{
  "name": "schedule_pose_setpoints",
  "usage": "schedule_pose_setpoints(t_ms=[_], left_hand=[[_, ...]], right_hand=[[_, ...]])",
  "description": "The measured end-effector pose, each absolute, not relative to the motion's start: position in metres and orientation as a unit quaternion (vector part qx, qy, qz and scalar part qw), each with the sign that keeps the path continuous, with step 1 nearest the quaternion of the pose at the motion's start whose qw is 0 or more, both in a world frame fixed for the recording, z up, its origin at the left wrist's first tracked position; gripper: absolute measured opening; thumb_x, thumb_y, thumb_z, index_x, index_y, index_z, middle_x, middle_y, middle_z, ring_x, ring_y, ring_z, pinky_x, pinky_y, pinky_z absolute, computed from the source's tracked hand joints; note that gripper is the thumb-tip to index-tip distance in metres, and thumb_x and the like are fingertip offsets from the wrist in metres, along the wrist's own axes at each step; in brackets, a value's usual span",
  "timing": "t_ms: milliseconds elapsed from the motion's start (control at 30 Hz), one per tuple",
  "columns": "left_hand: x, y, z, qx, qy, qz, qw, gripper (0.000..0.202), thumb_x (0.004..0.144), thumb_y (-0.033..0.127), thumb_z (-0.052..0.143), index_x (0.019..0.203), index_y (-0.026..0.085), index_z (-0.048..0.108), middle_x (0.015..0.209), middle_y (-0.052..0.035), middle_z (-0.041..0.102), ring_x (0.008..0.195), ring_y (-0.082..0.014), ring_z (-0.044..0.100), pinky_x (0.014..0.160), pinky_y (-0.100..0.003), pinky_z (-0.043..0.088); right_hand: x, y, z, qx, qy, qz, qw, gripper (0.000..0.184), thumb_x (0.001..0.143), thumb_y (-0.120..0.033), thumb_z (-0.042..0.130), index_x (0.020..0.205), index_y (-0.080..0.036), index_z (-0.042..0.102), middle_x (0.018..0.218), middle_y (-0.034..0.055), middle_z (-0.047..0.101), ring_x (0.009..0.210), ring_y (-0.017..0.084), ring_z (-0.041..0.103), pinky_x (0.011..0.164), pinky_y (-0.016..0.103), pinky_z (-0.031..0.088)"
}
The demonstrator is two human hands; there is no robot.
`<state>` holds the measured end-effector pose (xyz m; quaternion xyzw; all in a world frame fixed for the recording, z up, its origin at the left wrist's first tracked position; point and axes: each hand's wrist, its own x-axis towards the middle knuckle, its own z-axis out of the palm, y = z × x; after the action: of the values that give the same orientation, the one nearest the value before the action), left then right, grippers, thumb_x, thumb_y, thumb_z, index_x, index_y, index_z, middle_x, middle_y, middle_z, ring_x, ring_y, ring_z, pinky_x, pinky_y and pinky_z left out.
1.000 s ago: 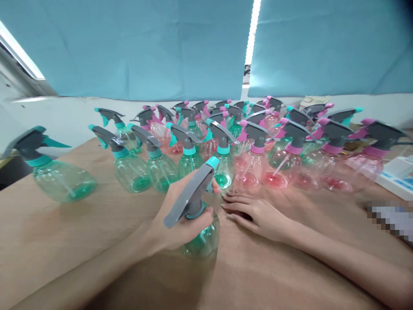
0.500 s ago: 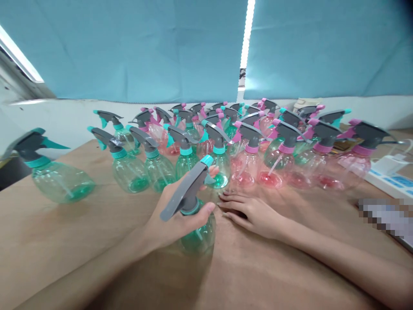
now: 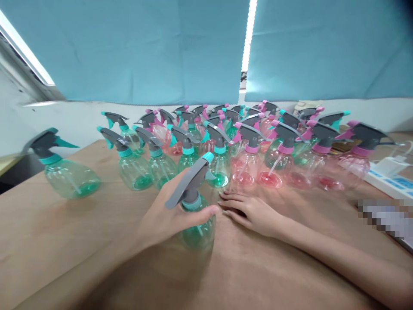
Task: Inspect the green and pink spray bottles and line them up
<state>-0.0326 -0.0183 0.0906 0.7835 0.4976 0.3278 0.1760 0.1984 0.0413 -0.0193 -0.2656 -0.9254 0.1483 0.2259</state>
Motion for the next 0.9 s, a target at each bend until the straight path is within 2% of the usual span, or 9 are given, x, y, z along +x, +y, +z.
schedule_pose_setpoints(t_ms=[67, 167, 333, 500, 700, 900], left_hand=[[-0.033, -0.021, 0.091, 0.786, 0.502, 0.32, 0.164, 0.06, 0.081, 0.039, 0.071, 0.136, 0.032, 0.049, 0.106, -0.002, 0.068, 0.086, -0.0253, 0.066, 0.071, -0.035, 0.055], [-0.035, -0.026, 0.089, 0.784, 0.509, 0.318, 0.16, 0.059, 0.079, 0.039, 0.072, 0.134, 0.031, 0.05, 0.114, -0.0028, 0.067, 0.095, -0.0274, 0.067, 0.081, -0.038, 0.056], [-0.037, -0.033, 0.083, 0.785, 0.518, 0.294, 0.17, 0.047, 0.081, 0.035, 0.067, 0.125, 0.026, 0.055, 0.124, -0.0033, 0.066, 0.115, -0.0311, 0.062, 0.097, -0.042, 0.051], [-0.038, -0.038, 0.079, 0.785, 0.512, 0.296, 0.187, 0.04, 0.081, 0.037, 0.069, 0.117, 0.025, 0.058, 0.135, -0.0083, 0.061, 0.124, -0.0329, 0.057, 0.105, -0.049, 0.045], [-0.045, -0.045, 0.075, 0.784, 0.51, 0.298, 0.19, 0.039, 0.082, 0.033, 0.069, 0.118, 0.025, 0.06, 0.128, -0.0064, 0.066, 0.119, -0.0324, 0.061, 0.1, -0.048, 0.049], [-0.07, -0.062, 0.071, 0.766, 0.529, 0.3, 0.207, 0.05, 0.084, 0.039, 0.068, 0.131, 0.027, 0.054, 0.125, -0.0042, 0.069, 0.11, -0.0304, 0.067, 0.094, -0.043, 0.053]], right_hand=[[0.198, 0.041, -0.019, -0.265, -0.926, 0.147, 0.226, 0.035, 0.1, -0.031, 0.044, 0.127, -0.021, 0.064, 0.134, 0.0084, 0.064, 0.13, 0.025, 0.055, 0.106, 0.047, 0.049], [0.198, 0.041, -0.019, -0.264, -0.927, 0.144, 0.225, 0.034, 0.101, -0.031, 0.044, 0.126, -0.021, 0.064, 0.134, 0.0081, 0.064, 0.131, 0.024, 0.054, 0.107, 0.047, 0.048], [0.197, 0.041, -0.019, -0.267, -0.928, 0.138, 0.22, 0.034, 0.101, -0.031, 0.044, 0.126, -0.021, 0.065, 0.134, 0.0076, 0.064, 0.132, 0.024, 0.054, 0.108, 0.046, 0.047], [0.197, 0.04, -0.02, -0.274, -0.928, 0.134, 0.214, 0.035, 0.101, -0.031, 0.044, 0.125, -0.017, 0.065, 0.134, 0.0076, 0.064, 0.132, 0.024, 0.053, 0.109, 0.046, 0.046], [0.197, 0.038, -0.021, -0.286, -0.928, 0.122, 0.207, 0.036, 0.101, -0.032, 0.044, 0.127, -0.019, 0.064, 0.134, 0.0065, 0.065, 0.131, 0.024, 0.054, 0.108, 0.046, 0.047], [0.197, 0.035, -0.021, -0.302, -0.93, 0.096, 0.187, 0.037, 0.102, -0.032, 0.041, 0.127, -0.019, 0.064, 0.136, 0.0066, 0.063, 0.132, 0.024, 0.053, 0.109, 0.044, 0.047]])
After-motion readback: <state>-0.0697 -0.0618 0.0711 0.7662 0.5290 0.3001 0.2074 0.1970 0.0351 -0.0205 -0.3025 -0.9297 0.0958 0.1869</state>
